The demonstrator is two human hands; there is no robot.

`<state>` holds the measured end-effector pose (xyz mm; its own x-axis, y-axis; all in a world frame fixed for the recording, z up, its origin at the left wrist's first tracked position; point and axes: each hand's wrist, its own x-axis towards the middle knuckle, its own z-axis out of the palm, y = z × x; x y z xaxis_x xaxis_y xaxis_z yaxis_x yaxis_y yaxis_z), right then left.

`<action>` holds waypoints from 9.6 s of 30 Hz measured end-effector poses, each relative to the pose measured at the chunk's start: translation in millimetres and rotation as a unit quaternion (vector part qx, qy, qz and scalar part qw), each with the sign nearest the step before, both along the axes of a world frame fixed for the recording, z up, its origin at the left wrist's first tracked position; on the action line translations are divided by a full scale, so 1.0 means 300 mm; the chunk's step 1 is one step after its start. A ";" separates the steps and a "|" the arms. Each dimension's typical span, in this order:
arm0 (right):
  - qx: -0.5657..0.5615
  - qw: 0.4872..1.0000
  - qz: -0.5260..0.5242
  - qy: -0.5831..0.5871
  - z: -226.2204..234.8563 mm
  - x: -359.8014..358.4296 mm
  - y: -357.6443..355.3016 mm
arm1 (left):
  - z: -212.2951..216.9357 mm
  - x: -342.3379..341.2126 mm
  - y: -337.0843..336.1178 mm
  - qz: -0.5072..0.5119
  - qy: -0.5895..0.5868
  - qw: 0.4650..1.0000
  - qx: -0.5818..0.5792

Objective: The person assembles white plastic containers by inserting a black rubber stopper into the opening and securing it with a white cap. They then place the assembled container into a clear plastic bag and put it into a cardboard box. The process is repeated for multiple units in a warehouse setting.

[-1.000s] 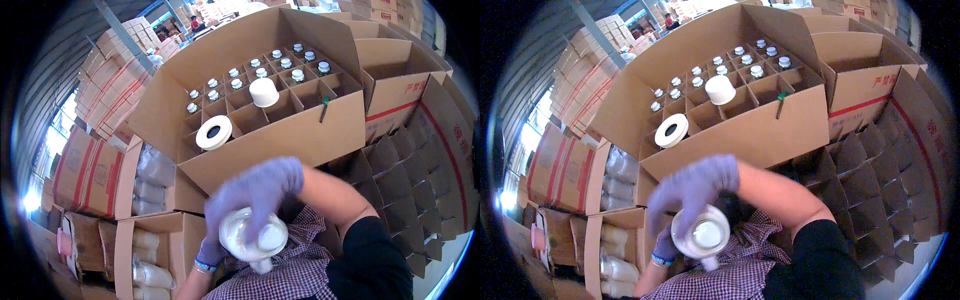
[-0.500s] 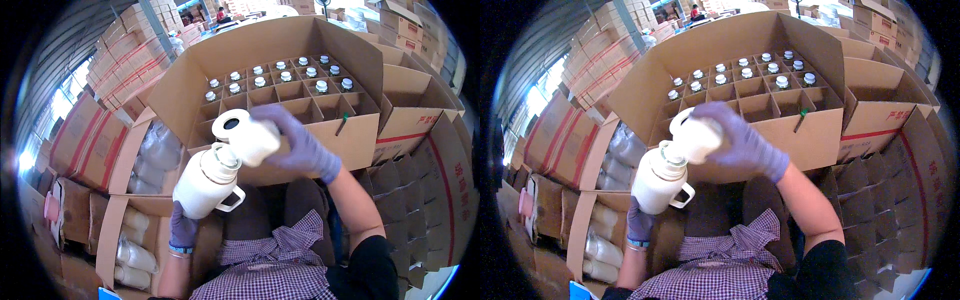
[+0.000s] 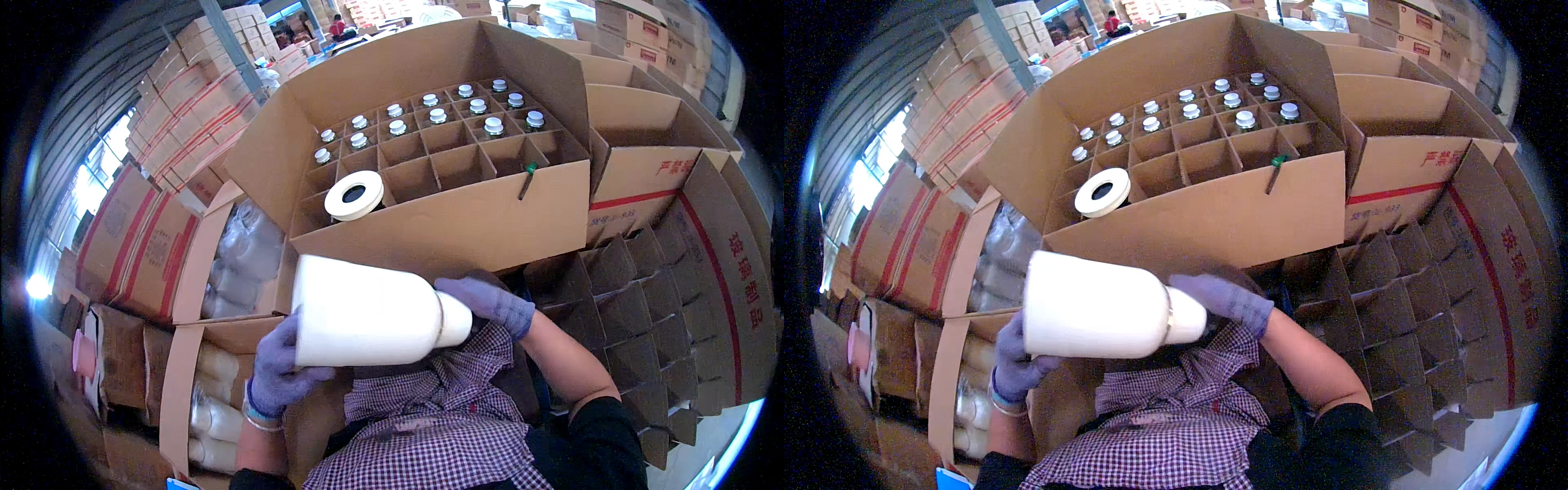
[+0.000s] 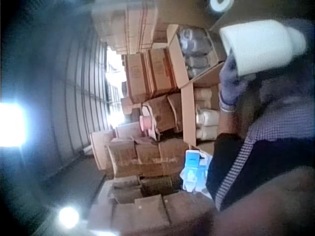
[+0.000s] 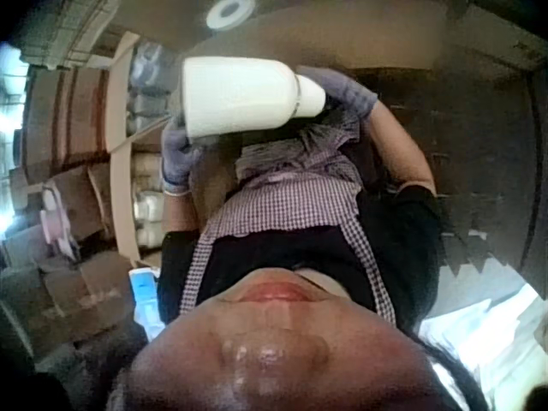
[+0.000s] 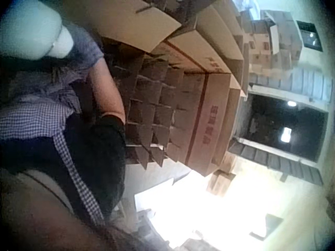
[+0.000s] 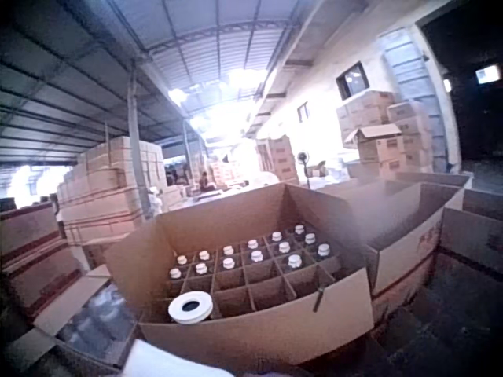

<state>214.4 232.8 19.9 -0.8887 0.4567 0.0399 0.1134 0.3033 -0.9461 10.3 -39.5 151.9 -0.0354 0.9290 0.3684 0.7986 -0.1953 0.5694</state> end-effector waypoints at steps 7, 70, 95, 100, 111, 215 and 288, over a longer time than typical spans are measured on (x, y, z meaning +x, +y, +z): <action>0.326 0.920 -0.140 0.163 0.212 -0.324 0.095 | -0.228 -0.022 0.296 -0.281 -0.060 0.950 -0.122; 0.243 0.943 -0.130 0.188 0.226 -0.244 -0.044 | -0.262 0.133 0.404 0.078 -0.306 0.943 0.108; -0.076 0.977 0.006 0.199 -0.122 -0.132 0.025 | -0.561 -0.161 0.442 -0.086 -0.317 0.944 -0.008; -0.144 0.964 -0.018 0.221 -0.160 -0.120 -0.052 | -0.440 -0.044 0.346 -0.068 -0.211 0.975 0.020; -0.017 0.988 -0.075 0.134 -0.087 -0.003 -0.264 | -0.886 -0.308 0.306 0.327 -0.064 0.928 -0.170; 0.602 0.662 0.392 0.213 0.495 0.165 -0.163 | -0.528 -0.022 0.289 -0.291 -0.503 0.745 -0.328; 0.086 0.873 -0.154 0.454 0.273 -0.508 -0.387 | 0.322 -0.029 0.377 -0.271 -0.596 0.745 0.131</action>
